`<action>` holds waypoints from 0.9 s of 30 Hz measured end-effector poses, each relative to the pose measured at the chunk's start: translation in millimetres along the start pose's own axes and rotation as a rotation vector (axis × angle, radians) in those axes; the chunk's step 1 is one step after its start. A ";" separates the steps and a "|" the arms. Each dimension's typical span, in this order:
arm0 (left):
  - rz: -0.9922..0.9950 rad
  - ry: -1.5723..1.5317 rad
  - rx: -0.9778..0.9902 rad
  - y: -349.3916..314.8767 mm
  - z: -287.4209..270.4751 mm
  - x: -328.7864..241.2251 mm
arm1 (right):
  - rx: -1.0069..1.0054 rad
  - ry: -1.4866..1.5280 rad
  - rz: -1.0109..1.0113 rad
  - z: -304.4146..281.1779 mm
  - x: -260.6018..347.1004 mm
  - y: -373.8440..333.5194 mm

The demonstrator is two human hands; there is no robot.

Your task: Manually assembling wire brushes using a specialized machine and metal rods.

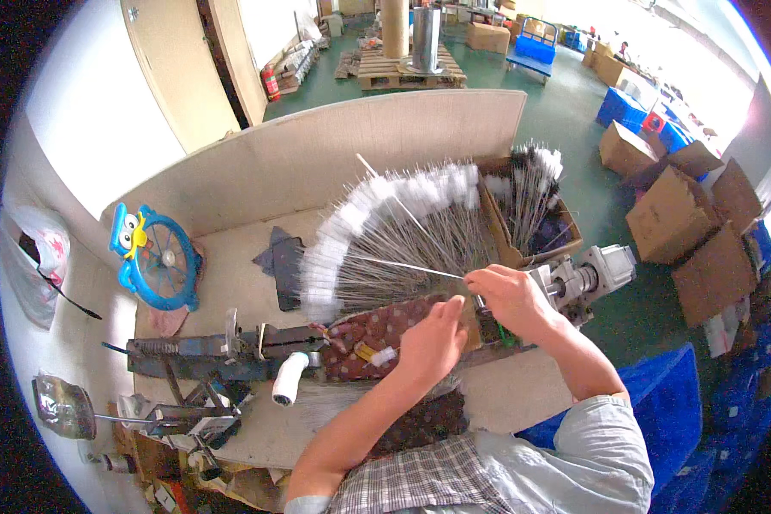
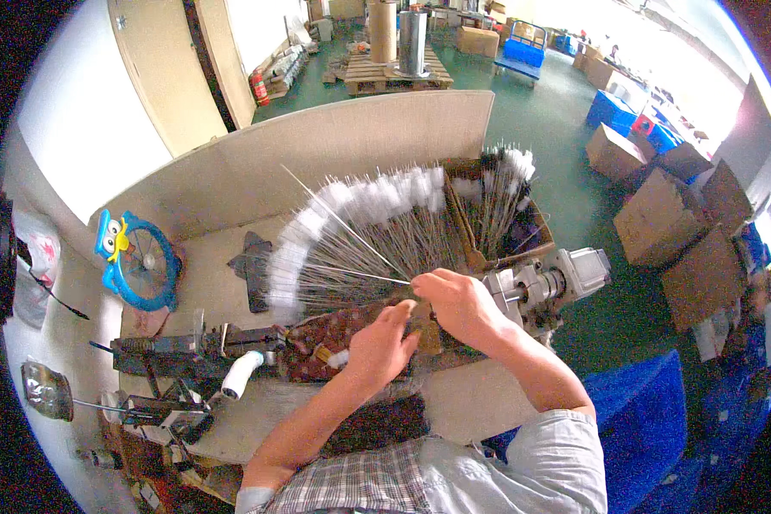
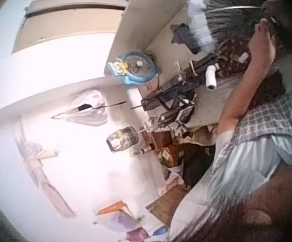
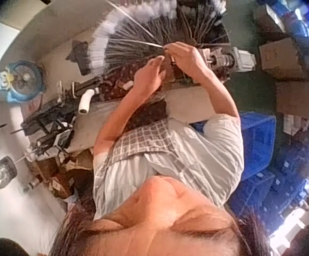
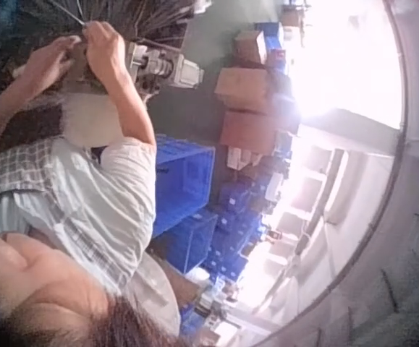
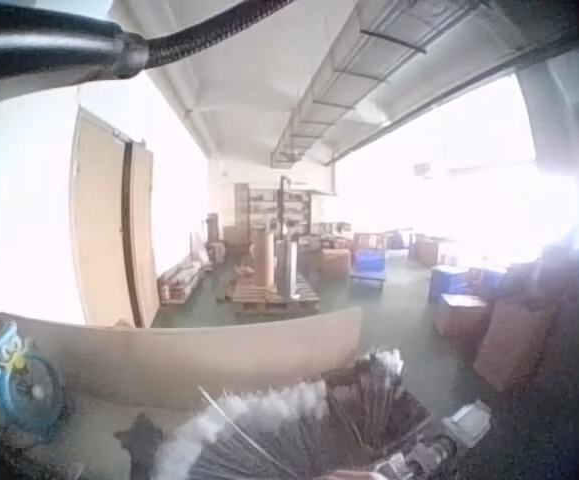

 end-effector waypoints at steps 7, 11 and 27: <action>0.245 0.655 0.074 50.5 8.6 11.7 | 0.028 0.027 0.092 15.5 -26.0 -3.0; 0.221 0.659 0.020 50.7 -9.5 42.9 | 0.246 0.040 0.018 21.8 -35.4 3.8; -0.927 -0.807 -0.479 -147.6 -102.3 82.2 | 0.235 0.172 -0.354 147.1 86.7 63.2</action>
Point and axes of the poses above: each hand's wrist, its own y-axis towards the middle knuckle, its own z-axis out of the palm, x = y × z, the point moved 4 cm from there along y, towards the middle knuckle
